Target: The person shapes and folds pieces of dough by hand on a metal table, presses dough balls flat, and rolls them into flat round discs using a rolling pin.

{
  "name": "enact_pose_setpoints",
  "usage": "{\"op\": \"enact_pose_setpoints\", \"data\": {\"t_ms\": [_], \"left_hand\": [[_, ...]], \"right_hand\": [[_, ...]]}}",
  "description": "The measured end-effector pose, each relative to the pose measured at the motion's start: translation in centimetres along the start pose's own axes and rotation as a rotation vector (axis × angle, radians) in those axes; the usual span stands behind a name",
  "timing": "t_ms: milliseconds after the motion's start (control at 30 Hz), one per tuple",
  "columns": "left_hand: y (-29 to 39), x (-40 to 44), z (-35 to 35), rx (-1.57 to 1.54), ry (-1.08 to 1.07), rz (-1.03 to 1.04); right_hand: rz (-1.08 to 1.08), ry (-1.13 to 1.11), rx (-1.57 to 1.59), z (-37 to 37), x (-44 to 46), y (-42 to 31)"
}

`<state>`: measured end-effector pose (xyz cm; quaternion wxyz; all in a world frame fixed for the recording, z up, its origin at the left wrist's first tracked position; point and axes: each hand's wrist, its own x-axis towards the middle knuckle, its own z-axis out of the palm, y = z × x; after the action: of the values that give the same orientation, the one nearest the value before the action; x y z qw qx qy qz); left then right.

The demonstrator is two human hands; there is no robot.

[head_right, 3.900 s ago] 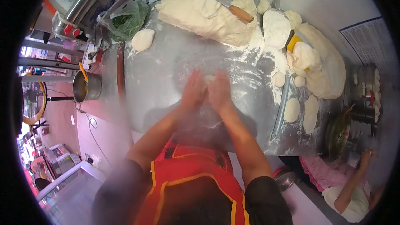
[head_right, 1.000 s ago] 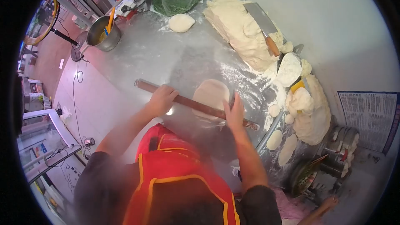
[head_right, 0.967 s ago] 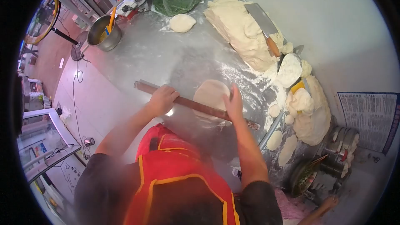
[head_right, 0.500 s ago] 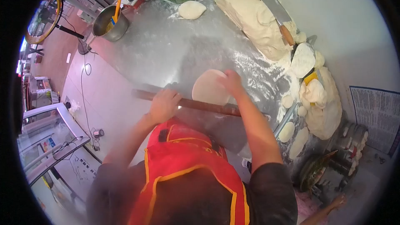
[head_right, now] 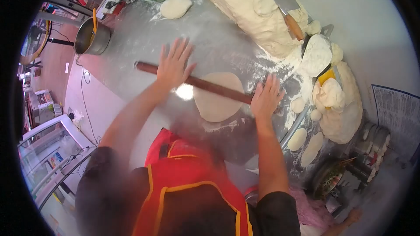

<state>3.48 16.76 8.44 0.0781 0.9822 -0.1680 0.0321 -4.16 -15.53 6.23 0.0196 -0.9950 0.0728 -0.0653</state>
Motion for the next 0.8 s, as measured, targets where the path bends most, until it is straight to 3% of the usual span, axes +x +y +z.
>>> {"op": "enact_pose_setpoints", "data": {"t_ms": [100, 167, 300, 400, 467, 500, 567, 633, 733, 800], "left_hand": [[-0.7, 7.3, 1.2, 0.024, 0.132, 0.030], [-0.8, 7.2, 1.1, 0.032, 0.182, 0.059], [-0.7, -3.5, 0.5, -0.084, 0.041, 0.024], [-0.4, -13.3, 0.8, -0.193, 0.007, 0.007], [-1.5, -11.8, 0.9, -0.257, 0.061, 0.052], [-1.9, -8.5, 1.0, -0.255, 0.067, 0.038], [-1.6, -5.2, 1.0, -0.173, 0.099, 0.020], [-1.0, -3.8, 0.6, -0.024, 0.126, 0.012], [-0.6, -10.5, -0.2, -0.053, -0.009, 0.005], [-0.4, -15.7, -1.0, -0.165, 0.021, 0.028]], "right_hand": [[0.031, 0.111, 0.007, 0.8, 5.9, 0.4], [0.011, 0.136, 0.043, 0.5, 6.0, 0.5], [-0.076, -0.006, 0.097, -0.3, -5.1, -0.3], [-0.139, 0.020, 0.198, -2.6, -12.3, -1.4], [-0.183, 0.033, 0.195, -1.7, -13.1, -0.2], [-0.106, -0.143, 0.084, -1.6, -10.4, 0.7], [-0.088, 0.112, 0.102, -1.7, -5.0, 1.1], [-0.048, 0.025, 0.064, -1.5, -6.5, 0.7], [-0.040, -0.049, 0.131, -2.7, -12.9, 0.2], [-0.043, -0.082, 0.207, -4.0, -16.7, -0.4]]}}
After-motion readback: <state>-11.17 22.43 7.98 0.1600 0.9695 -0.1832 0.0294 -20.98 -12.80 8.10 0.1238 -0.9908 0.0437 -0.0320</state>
